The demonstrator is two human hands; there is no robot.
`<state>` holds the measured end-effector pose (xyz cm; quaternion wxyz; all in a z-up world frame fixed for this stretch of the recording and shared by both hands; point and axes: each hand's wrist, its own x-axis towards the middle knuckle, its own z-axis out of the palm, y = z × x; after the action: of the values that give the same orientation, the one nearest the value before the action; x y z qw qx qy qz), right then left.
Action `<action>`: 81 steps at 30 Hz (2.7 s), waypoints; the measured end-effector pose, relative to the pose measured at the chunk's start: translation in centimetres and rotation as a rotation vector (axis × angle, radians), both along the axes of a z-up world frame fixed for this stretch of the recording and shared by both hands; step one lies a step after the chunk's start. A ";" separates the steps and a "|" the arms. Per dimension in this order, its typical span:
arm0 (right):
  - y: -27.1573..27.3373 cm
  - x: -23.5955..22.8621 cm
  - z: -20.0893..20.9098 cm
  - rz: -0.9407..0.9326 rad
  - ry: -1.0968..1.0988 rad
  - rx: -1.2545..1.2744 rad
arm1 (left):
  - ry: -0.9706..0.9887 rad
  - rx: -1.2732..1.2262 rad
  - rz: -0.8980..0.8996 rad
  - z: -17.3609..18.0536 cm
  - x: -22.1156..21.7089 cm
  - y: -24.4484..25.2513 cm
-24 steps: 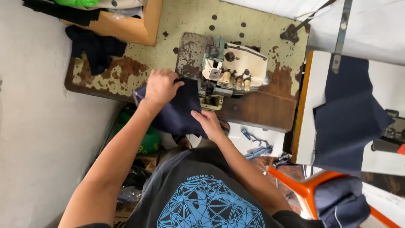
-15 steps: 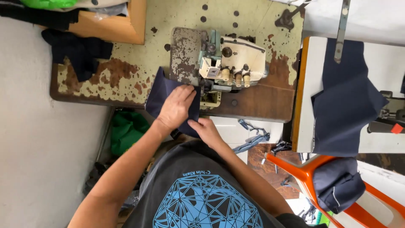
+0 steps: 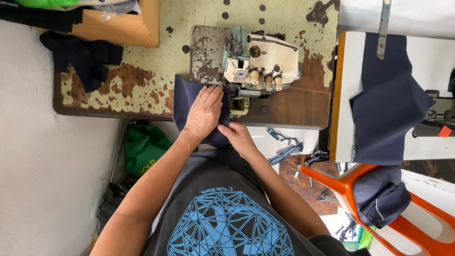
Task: The person is using an industrial overlock sewing machine to finish the edges of dark blue fabric pieces.
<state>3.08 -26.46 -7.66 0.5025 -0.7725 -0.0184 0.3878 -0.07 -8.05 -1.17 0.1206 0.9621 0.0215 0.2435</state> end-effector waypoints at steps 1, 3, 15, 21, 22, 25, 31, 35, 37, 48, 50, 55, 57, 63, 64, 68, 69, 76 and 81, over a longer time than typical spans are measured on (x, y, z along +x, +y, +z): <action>-0.3 -0.3 -0.4 -0.002 -0.006 0.004 | -0.006 0.004 -0.002 -0.1 -0.3 0.1; -0.9 -0.9 -1.1 -0.019 -0.012 0.050 | -0.018 -0.067 -0.011 -0.1 -0.6 0.2; -0.9 -0.4 1.0 0.048 -0.091 0.015 | -0.037 -0.145 -0.074 -0.4 -0.4 1.5; -0.4 0.3 1.1 0.072 -0.113 0.014 | -0.055 -0.170 -0.080 -0.3 0.4 2.0; -0.4 0.3 1.2 0.072 -0.111 0.010 | -0.053 -0.175 -0.080 -0.4 0.5 1.9; -0.1 0.3 1.3 0.059 -0.117 0.006 | -0.056 -0.206 -0.089 -0.6 0.9 2.3; 0.8 0.9 1.2 0.007 -0.110 -0.016 | -0.076 -0.221 -0.047 1.6 0.5 3.7; 1.4 1.7 0.7 0.023 -0.111 -0.005 | -0.030 -0.476 0.207 -0.1 -3.7 5.3; 1.7 2.2 0.1 0.016 -0.108 0.001 | 0.004 -0.542 0.315 -1.4 -5.8 5.4; 1.6 4.2 -1.7 0.006 -0.169 0.010 | 0.225 -1.311 0.655 -4.8 -8.5 4.9; 1.6 4.5 -1.5 0.011 -0.177 0.018 | 0.330 -1.495 0.566 1.2 -7.1 4.5; 1.2 4.8 -0.8 0.025 -0.173 0.027 | 0.746 -1.650 0.297 3.7 -6.8 4.4; 1.3 5.0 -0.7 0.050 -0.206 0.032 | 0.728 -1.553 0.271 4.0 -6.6 4.8; 3.0 5.0 4.8 0.018 0.011 0.166 | 0.523 -1.465 0.460 4.8 -4.9 3.0; 2.9 5.1 4.6 0.017 0.012 0.164 | 0.524 -1.467 0.460 4.5 -4.8 2.8; 3.2 5.2 5.4 -0.008 0.058 0.197 | 0.605 -1.314 0.519 2.1 -4.5 3.3; 3.3 5.2 5.9 -0.023 0.069 0.207 | 0.632 -1.248 0.543 1.2 -4.5 3.6; 4.4 5.5 10.0 0.046 0.151 0.202 | 0.845 -0.847 0.461 6.7 -1.9 5.9; 5.2 5.7 11.8 0.065 0.113 0.165 | 0.792 -0.586 0.263 6.7 -0.4 6.7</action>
<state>8.76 -21.25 4.13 0.5519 -0.7043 -0.0470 0.4441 -0.46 -1.37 5.58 0.3362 0.8956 0.2538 -0.1427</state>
